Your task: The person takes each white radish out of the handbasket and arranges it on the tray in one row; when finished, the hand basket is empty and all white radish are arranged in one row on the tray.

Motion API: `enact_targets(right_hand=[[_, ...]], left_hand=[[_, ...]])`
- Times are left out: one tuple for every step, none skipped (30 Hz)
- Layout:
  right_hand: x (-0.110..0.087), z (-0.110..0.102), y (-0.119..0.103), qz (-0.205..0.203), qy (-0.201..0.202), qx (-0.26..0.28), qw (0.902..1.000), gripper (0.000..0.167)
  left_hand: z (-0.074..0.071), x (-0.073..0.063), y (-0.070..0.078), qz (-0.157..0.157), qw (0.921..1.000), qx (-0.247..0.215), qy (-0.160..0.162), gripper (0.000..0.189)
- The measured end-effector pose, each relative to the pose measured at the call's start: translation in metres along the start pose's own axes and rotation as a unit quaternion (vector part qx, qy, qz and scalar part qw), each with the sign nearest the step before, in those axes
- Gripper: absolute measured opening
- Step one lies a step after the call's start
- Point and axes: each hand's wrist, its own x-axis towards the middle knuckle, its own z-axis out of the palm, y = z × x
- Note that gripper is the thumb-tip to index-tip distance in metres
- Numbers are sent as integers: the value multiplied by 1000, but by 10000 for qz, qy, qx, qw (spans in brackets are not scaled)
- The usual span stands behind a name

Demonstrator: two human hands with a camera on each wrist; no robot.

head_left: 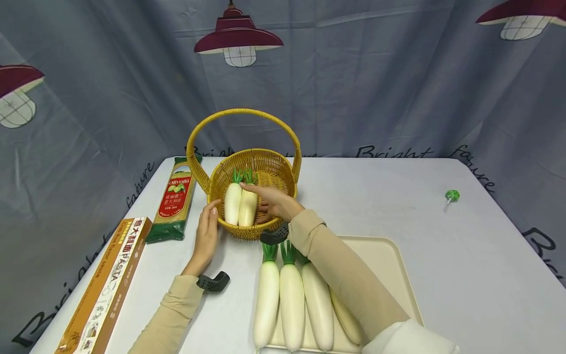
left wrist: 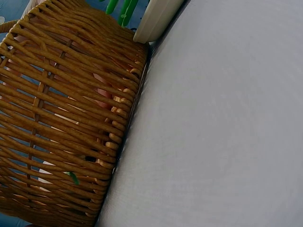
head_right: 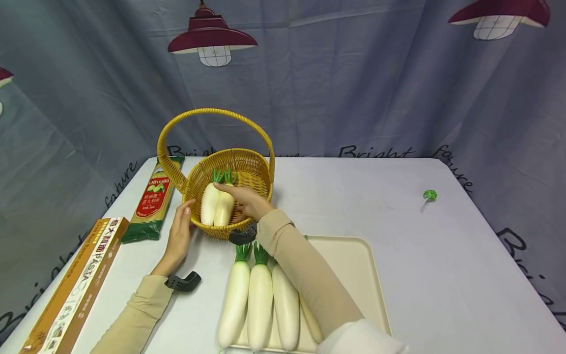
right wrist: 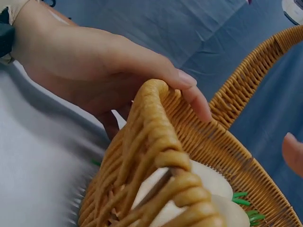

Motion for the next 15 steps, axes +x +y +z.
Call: enact_targets(right_hand=[[0, 1, 1, 8, 5, 16, 10000, 96], [0, 2, 1, 20, 28, 28, 10000, 93], [0, 3, 2, 23, 22, 9, 10000, 89], [0, 5, 3, 45, -10, -31, 10000, 85], [0, 6, 3, 58, -18, -77, 10000, 81], [0, 7, 4, 76, -21, -112, 9999, 77], [0, 8, 5, 87, -31, -165, 9998, 73], [0, 9, 5, 89, -13, -230, 9997, 71], [1, 10, 6, 75, -18, -315, 9995, 70], [1, 10, 6, 61, 16, -405, 9992, 73], [0, 11, 6, 42, 70, -462, 9989, 77], [0, 11, 7, 8, 107, -532, 9985, 81], [0, 11, 7, -18, 129, -616, 9980, 83], [-1, 11, 8, -44, 151, -695, 9975, 86], [-1, 11, 8, -68, 160, -764, 9969, 88]], left_hand=[[0, 0, 0, 5, 10000, 3, 5, 45], [0, 0, 0, 4, 10000, 7, 10, 45], [0, 0, 0, -1, 10000, 12, 12, 45], [0, 0, 0, 1, 10000, 16, 7, 45], [-1, 0, 0, 1, 10000, 19, 1, 45], [-1, 0, 0, 2, 10000, 21, -5, 45], [-1, 0, 0, 2, 10000, 25, -12, 45], [-1, 0, 0, -4, 10000, 35, -15, 44], [-1, -1, 0, -3, 10000, 36, -17, 44], [-1, -1, 0, 0, 10000, 37, -16, 44], [-1, -1, 0, 0, 10000, 37, -10, 44], [-1, -1, 0, -5, 10000, 42, 1, 44], [-1, -1, 0, -11, 10000, 37, 4, 43], [-1, -1, 0, -5, 10000, 22, 4, 43], [-1, -1, 0, 2, 10000, 5, -1, 43]])
